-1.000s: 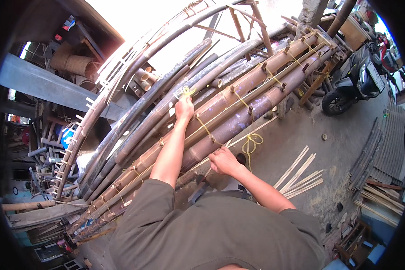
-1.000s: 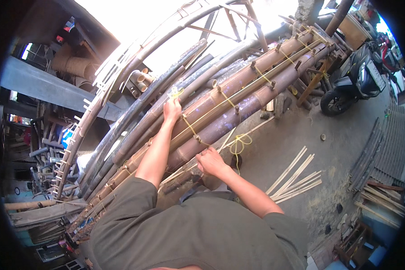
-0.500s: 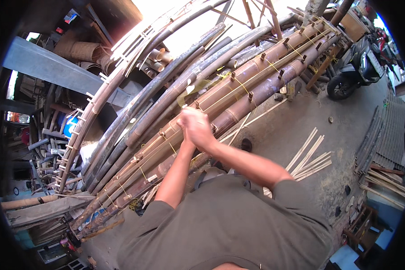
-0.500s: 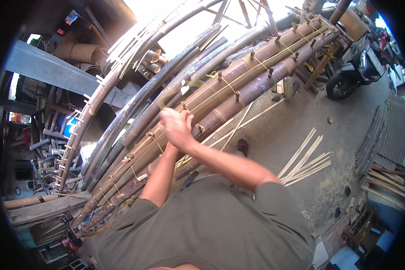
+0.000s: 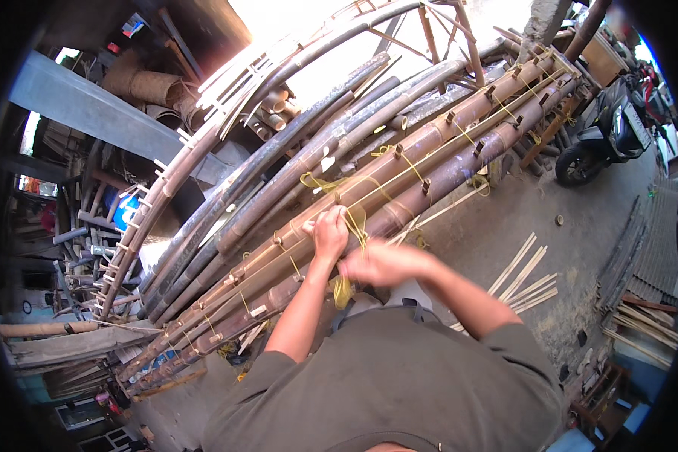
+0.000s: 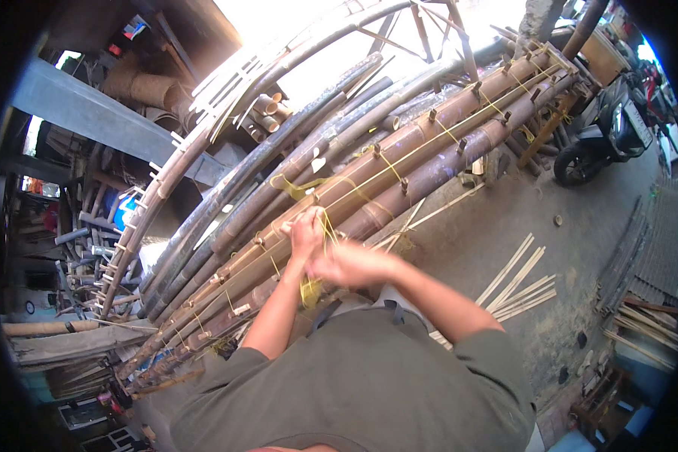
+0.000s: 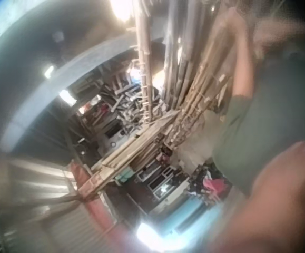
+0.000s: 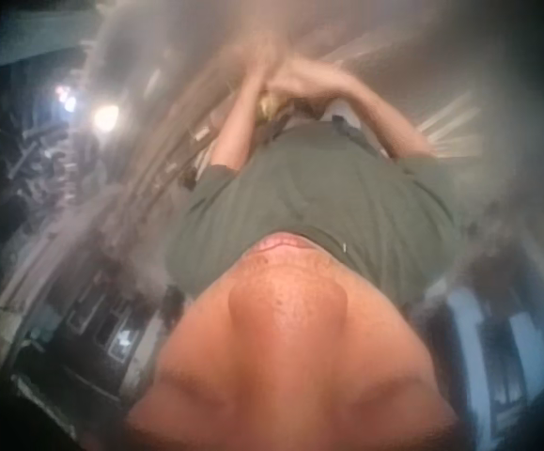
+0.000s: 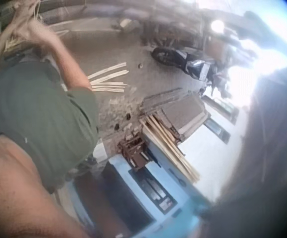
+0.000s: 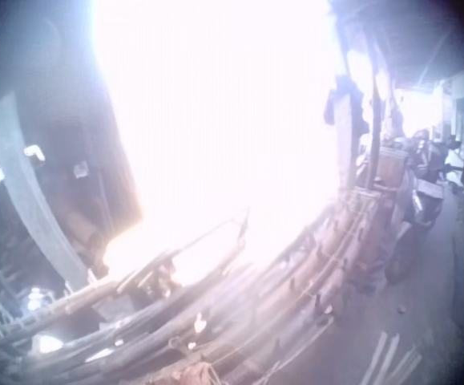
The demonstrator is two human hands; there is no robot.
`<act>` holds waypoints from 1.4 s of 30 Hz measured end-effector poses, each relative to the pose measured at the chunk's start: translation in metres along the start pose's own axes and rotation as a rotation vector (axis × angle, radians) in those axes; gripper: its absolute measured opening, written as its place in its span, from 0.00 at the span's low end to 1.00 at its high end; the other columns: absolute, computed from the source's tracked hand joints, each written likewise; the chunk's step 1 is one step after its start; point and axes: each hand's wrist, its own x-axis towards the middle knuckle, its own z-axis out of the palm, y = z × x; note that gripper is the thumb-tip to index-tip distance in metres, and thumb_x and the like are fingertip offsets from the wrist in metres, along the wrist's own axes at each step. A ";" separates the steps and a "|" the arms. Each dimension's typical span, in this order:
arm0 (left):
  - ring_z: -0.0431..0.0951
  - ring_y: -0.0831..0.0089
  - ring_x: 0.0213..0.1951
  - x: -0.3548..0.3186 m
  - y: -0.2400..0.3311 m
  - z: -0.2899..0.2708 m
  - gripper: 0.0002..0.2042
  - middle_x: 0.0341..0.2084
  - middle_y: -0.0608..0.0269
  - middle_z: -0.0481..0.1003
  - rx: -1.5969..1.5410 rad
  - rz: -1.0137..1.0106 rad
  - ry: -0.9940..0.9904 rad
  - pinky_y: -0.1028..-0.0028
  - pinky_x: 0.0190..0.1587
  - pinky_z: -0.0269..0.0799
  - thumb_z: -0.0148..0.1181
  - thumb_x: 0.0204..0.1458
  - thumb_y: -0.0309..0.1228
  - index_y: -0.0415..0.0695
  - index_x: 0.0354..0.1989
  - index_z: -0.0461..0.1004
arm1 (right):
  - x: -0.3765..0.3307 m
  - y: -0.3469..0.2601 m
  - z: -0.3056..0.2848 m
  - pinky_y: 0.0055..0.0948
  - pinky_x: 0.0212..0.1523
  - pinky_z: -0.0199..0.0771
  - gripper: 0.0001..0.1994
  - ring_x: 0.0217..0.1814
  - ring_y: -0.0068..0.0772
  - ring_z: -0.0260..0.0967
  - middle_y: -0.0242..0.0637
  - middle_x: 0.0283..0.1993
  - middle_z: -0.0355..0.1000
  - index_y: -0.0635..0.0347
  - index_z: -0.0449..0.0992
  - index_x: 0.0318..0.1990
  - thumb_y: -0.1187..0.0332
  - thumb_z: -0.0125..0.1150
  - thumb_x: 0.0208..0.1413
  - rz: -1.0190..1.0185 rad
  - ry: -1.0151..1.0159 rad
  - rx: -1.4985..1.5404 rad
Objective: The person repeatedly picks up thin bamboo strips and ties them to a horizontal bamboo frame using yellow string. The person wraps the string around the frame and strips, then pulls and secures the knot before moving to the next position.
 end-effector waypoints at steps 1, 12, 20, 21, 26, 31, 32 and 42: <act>0.78 0.66 0.38 0.002 0.011 -0.004 0.08 0.28 0.63 0.79 0.020 -0.011 -0.013 0.59 0.45 0.50 0.51 0.59 0.36 0.54 0.37 0.79 | -0.023 0.033 0.032 0.43 0.36 0.70 0.17 0.28 0.47 0.70 0.52 0.28 0.73 0.64 0.75 0.28 0.59 0.53 0.62 0.118 -0.033 -0.166; 0.80 0.57 0.33 0.123 -0.059 0.038 0.11 0.29 0.52 0.80 -0.100 -0.072 0.055 0.63 0.37 0.73 0.51 0.60 0.33 0.41 0.34 0.78 | -0.042 0.087 0.041 0.18 0.22 0.56 0.13 0.19 0.11 0.51 0.20 0.18 0.59 0.52 0.70 0.26 0.64 0.52 0.65 0.224 1.054 0.853; 0.76 0.72 0.24 0.199 -0.218 -0.137 0.07 0.23 0.60 0.77 -0.728 -0.421 0.243 0.72 0.26 0.73 0.52 0.53 0.23 0.39 0.34 0.78 | -0.107 0.126 0.097 0.27 0.41 0.68 0.15 0.36 0.24 0.69 0.27 0.30 0.70 0.50 0.68 0.27 0.56 0.52 0.65 0.054 1.612 1.151; 0.76 0.71 0.22 0.199 -0.275 -0.200 0.08 0.25 0.55 0.77 -0.927 -0.519 0.374 0.72 0.25 0.74 0.50 0.55 0.23 0.35 0.37 0.75 | -0.100 0.127 0.117 0.28 0.43 0.69 0.15 0.39 0.25 0.71 0.28 0.32 0.73 0.50 0.69 0.28 0.54 0.52 0.65 0.110 1.625 1.164; 0.79 0.50 0.46 0.110 -0.321 -0.280 0.36 0.46 0.34 0.75 0.378 -0.359 0.318 0.59 0.49 0.73 0.50 0.57 0.33 0.27 0.68 0.42 | -0.031 0.088 0.217 0.41 0.57 0.68 0.23 0.56 0.31 0.67 0.35 0.48 0.71 0.58 0.73 0.50 0.47 0.46 0.66 0.707 1.030 1.465; 0.73 0.53 0.55 -0.017 -0.141 -0.202 0.20 0.51 0.44 0.74 0.025 -0.087 -0.087 0.61 0.58 0.66 0.47 0.61 0.38 0.36 0.55 0.69 | 0.042 0.053 0.248 0.39 0.54 0.70 0.26 0.49 0.27 0.70 0.33 0.44 0.73 0.57 0.70 0.57 0.45 0.44 0.66 0.510 0.590 1.555; 0.74 0.54 0.54 -0.031 -0.129 -0.193 0.18 0.50 0.47 0.75 0.013 -0.205 -0.384 0.62 0.57 0.67 0.51 0.60 0.39 0.41 0.52 0.73 | 0.054 0.049 0.240 0.36 0.51 0.70 0.21 0.44 0.25 0.70 0.30 0.40 0.73 0.55 0.72 0.51 0.48 0.46 0.66 0.499 0.786 1.628; 0.77 0.52 0.44 -0.081 -0.179 -0.064 0.10 0.37 0.53 0.79 -0.540 0.070 -0.105 0.47 0.49 0.55 0.52 0.58 0.36 0.46 0.44 0.72 | 0.209 -0.012 0.174 0.58 0.55 0.63 0.18 0.53 0.45 0.69 0.44 0.42 0.76 0.47 0.80 0.42 0.50 0.47 0.63 -0.130 -0.111 -0.021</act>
